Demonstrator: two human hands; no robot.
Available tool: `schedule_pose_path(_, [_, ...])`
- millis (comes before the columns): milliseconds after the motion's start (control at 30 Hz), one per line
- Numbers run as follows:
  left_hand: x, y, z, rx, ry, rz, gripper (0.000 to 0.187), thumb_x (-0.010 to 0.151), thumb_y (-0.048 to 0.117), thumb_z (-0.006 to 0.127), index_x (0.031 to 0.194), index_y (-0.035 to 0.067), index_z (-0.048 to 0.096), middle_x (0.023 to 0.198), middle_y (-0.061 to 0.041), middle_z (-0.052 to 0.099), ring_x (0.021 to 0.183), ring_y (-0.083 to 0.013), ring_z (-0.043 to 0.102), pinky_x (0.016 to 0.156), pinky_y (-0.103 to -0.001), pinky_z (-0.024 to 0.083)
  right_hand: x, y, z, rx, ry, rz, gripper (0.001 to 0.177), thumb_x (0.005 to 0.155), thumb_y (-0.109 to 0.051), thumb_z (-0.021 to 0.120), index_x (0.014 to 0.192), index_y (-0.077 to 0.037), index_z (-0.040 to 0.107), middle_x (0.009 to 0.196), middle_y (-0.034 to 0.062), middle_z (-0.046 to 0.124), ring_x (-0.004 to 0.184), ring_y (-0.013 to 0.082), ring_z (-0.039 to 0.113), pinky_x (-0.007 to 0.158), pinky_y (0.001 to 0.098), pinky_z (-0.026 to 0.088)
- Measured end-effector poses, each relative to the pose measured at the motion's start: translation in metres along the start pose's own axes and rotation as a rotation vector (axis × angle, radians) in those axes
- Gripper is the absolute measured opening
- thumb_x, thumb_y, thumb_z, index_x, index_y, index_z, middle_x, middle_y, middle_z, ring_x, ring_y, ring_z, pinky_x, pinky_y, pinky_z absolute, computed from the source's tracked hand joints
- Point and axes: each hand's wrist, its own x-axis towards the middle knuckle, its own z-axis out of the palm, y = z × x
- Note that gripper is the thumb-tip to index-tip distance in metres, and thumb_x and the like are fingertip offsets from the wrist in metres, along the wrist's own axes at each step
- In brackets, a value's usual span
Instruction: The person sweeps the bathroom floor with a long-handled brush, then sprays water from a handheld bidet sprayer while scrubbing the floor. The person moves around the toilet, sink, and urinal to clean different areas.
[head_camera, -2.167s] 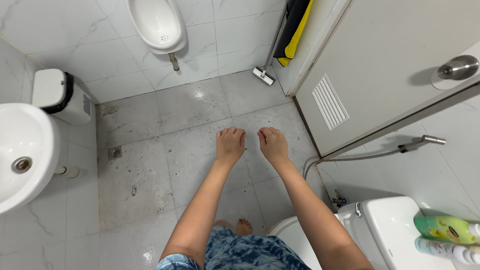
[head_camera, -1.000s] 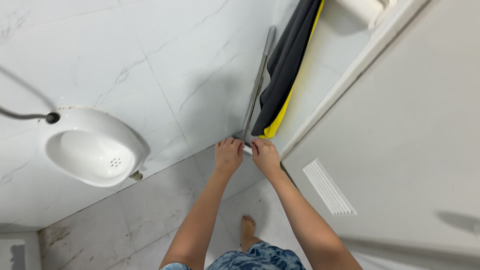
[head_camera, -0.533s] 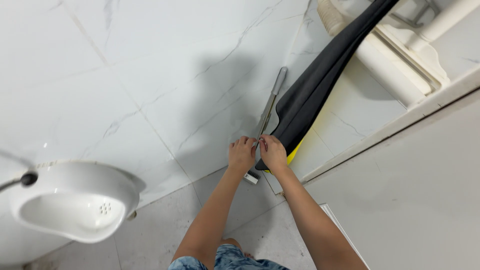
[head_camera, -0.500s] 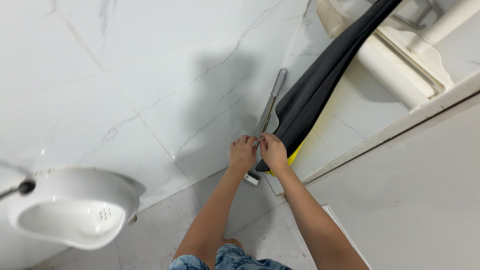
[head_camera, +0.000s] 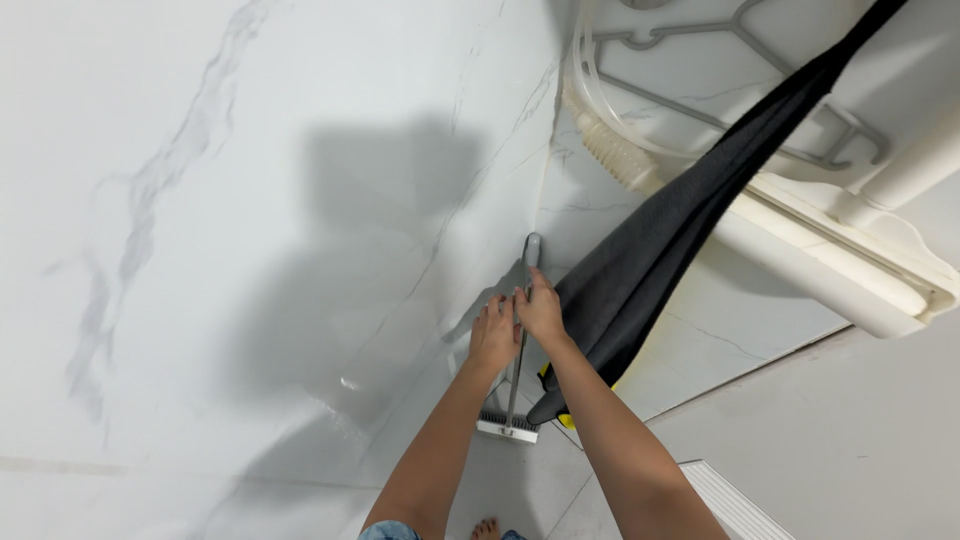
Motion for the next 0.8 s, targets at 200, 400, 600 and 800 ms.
schedule_pose_path(200, [0.028, -0.015, 0.022, -0.008, -0.046, 0.054, 0.067, 0.084, 0.013, 0.073, 0.144, 0.003, 0.045, 0.14, -0.02, 0.046, 0.12, -0.0415, 0.054, 0.095, -0.053, 0.046, 0.048, 0.052, 0.041, 0.001, 0.093, 0.241, 0.057, 0.097, -0.022, 0.065, 0.145, 0.003, 0.045, 0.123, 0.0315, 0.064, 0.116, 0.0449, 0.062, 0.1, 0.0466, 0.049])
schedule_pose_path(400, [0.032, -0.043, 0.042, -0.049, -0.023, 0.067, 0.067, 0.084, 0.014, 0.073, 0.143, -0.001, 0.045, 0.137, -0.022, 0.052, 0.12, -0.0423, 0.055, 0.098, -0.051, 0.047, 0.048, 0.032, 0.047, 0.094, 0.121, 0.29, 0.047, 0.087, -0.029, 0.071, 0.123, -0.001, 0.06, 0.108, 0.0237, 0.072, 0.1, 0.0384, 0.07, 0.088, 0.0449, 0.054])
schedule_pose_path(600, [0.013, -0.049, 0.043, -0.075, -0.078, -0.031, 0.074, 0.077, 0.011, 0.073, 0.145, 0.001, 0.045, 0.129, -0.021, 0.061, 0.118, -0.0417, 0.059, 0.099, -0.048, 0.049, -0.009, 0.017, 0.042, 0.091, 0.103, 0.277, 0.033, 0.086, -0.023, 0.073, 0.106, 0.0, 0.063, 0.073, 0.0228, 0.07, 0.073, 0.0366, 0.072, 0.071, 0.0428, 0.057])
schedule_pose_path(800, [-0.03, -0.004, 0.038, -0.226, -0.183, 0.132, 0.065, 0.067, 0.013, 0.08, 0.129, 0.008, 0.059, 0.128, -0.014, 0.064, 0.118, -0.0377, 0.06, 0.097, -0.047, 0.051, -0.101, -0.013, -0.016, 0.315, 0.227, 0.338, 0.027, 0.088, -0.025, 0.074, 0.077, -0.002, 0.065, 0.066, 0.0161, 0.068, 0.057, 0.0253, 0.063, 0.061, 0.0384, 0.053])
